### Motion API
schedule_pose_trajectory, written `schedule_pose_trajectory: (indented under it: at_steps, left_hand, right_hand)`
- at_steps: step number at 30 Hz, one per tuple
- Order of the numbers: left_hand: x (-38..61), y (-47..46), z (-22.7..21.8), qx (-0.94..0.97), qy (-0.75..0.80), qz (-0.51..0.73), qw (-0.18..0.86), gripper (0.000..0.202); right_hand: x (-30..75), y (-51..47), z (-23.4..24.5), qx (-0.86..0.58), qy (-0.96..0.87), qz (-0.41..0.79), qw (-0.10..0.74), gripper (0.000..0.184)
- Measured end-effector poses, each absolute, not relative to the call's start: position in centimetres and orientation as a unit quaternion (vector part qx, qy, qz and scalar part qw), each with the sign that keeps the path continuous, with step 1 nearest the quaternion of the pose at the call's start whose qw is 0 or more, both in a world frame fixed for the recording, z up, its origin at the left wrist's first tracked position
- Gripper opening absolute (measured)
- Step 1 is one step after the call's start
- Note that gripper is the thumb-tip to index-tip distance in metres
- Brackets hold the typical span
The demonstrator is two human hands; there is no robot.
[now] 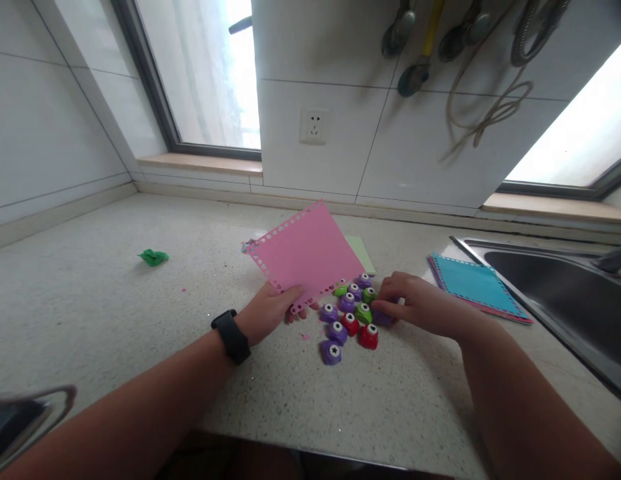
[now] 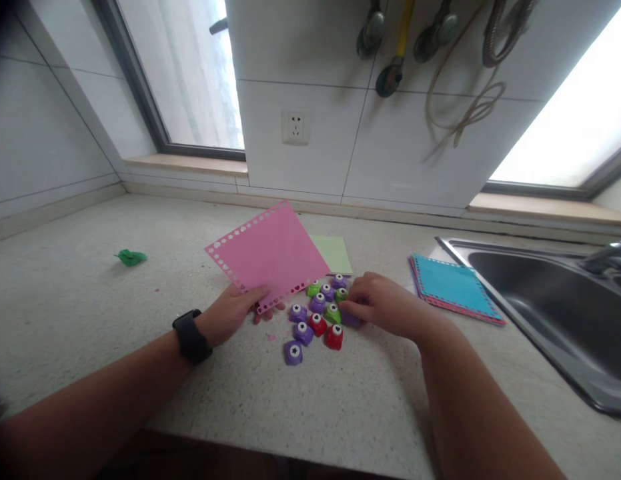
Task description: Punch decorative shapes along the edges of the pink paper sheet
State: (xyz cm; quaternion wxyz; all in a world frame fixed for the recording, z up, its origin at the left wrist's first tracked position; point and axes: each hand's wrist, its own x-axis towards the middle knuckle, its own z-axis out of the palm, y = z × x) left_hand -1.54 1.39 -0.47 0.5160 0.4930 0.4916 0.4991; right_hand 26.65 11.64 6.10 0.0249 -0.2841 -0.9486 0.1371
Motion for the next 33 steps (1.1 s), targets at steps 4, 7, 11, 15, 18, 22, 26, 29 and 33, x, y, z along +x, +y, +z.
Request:
schedule_pose_trajectory:
  at_steps: [4,7,11,15,18,22,26,29,33]
  left_hand:
    - [-1.6,1.4,-0.6,0.484,0.496,0.503,0.516,0.033]
    - [-1.6,1.4,-0.6,0.488,0.497,0.502,0.512,0.033]
    - [-1.6,1.5,-0.9,0.484,0.498,0.506,0.512,0.031]
    - [-1.8,1.6,-1.4,0.467,0.487,0.523,0.521,0.032]
    - [-1.9,1.7,-1.6,0.449,0.477,0.543,0.525,0.031]
    - [-1.9,1.7,-1.7,0.420,0.474,0.566,0.528,0.029]
    - [-1.9,1.7,-1.7,0.417,0.475,0.565,0.531,0.028]
    - [-1.8,1.7,-1.8,0.419,0.476,0.563,0.530,0.028]
    - [-1.7,1.6,-1.7,0.430,0.479,0.554,0.528,0.029]
  right_hand:
    - [26.7,11.8,5.8,-0.288,-0.945,0.151,0.018,0.033]
    - [26.9,11.9,5.5,-0.296,-0.942,0.159,0.012,0.024]
    - [26.9,11.9,5.4,-0.297,-0.939,0.173,0.029,0.019]
    - [27.1,12.1,5.6,-0.316,-0.929,0.171,0.090,0.021]
    - [27.4,12.6,5.5,-0.357,-0.911,0.130,0.159,0.019]
    - [27.3,13.2,4.7,-0.372,-0.901,0.077,0.209,0.015]
    - [26.4,13.1,3.9,-0.339,-0.916,0.057,0.208,0.017]
    - [25.6,12.7,3.5,-0.317,-0.931,0.050,0.173,0.026]
    - [25.1,12.7,3.0,-0.303,-0.941,0.056,0.137,0.029]
